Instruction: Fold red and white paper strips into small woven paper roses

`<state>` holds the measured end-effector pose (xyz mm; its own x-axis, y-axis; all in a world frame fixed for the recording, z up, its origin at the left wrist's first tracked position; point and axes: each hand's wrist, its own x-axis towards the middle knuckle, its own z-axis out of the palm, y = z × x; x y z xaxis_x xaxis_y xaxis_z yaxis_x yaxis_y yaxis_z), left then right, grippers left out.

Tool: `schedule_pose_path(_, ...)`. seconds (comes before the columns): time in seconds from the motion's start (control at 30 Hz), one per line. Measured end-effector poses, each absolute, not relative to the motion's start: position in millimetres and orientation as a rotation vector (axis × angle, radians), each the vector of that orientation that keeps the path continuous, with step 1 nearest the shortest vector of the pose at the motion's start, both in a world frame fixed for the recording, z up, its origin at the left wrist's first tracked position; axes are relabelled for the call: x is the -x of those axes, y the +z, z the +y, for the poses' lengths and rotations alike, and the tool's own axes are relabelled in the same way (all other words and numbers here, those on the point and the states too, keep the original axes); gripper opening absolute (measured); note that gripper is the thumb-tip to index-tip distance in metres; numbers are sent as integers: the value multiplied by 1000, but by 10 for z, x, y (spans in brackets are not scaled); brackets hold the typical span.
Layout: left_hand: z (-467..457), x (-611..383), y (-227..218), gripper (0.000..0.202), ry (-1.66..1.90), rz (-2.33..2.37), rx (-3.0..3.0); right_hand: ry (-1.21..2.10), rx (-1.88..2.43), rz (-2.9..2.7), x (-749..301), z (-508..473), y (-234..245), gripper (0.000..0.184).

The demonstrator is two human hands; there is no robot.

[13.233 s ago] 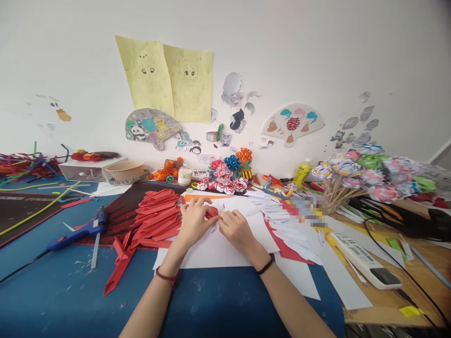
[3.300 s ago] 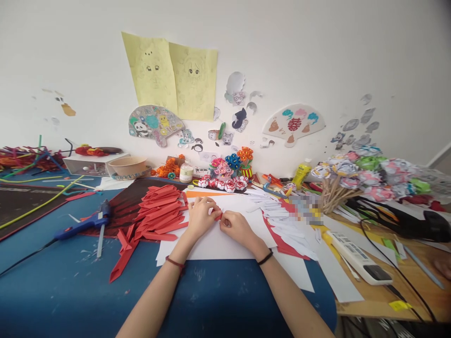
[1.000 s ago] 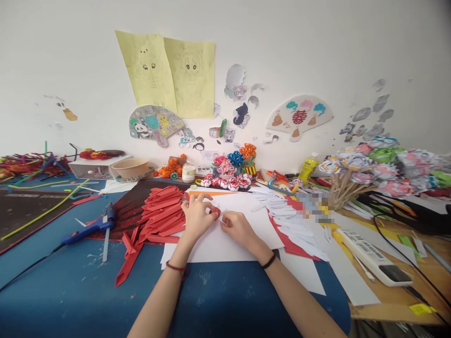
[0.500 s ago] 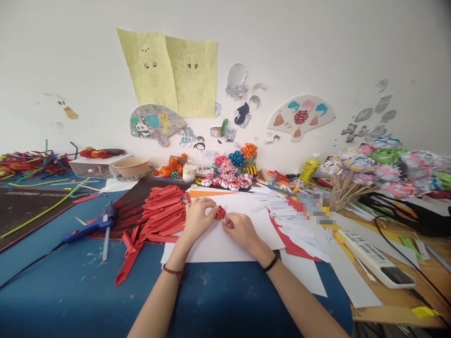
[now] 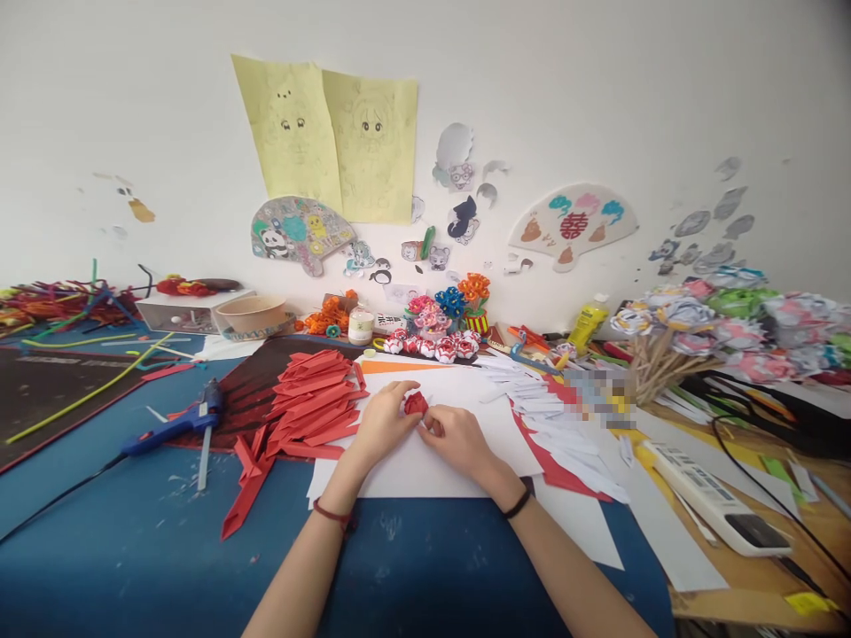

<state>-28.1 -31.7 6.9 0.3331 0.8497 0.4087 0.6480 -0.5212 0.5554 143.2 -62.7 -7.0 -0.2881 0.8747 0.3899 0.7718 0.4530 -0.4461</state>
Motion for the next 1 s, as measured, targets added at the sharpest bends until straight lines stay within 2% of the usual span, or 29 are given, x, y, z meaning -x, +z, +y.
schedule_pose_path(0.1, -312, 281, 67, 44, 956, 1344, -2317, 360, 1286, -2127, -1433, -624, -50, 8)
schedule_pose_path(0.2, -321, 287, 92, 44, 948, 1302, -2309, 436, 1267, -2055, -1475, -584, -37, 14)
schedule_pose_path(0.33, -348, 264, 104, 36, 963, 1326, -2323, 320, 1300, -1857, -1542, -533, -16, 14)
schedule_pose_path(0.43, -356, 247, 95, 30, 963, 1320, -2338, 274, 1239, -1884, -1550, -533, 4, 21)
schedule_pose_path(0.53, -349, 259, 93, 33, 953, 1229, -2332, 253, 1177, -1961, -1541, -551, 19, 25)
schedule_pose_path(0.7, -335, 294, 104, 41, 921, 1153, -2317, 140, 1192, -2014, -1549, -571, 31, 18)
schedule_pose_path(1.0, -362, 285, 109, 34, 907, 1121, -2384, 92, 1183, -2076, -1553, -536, 30, 12)
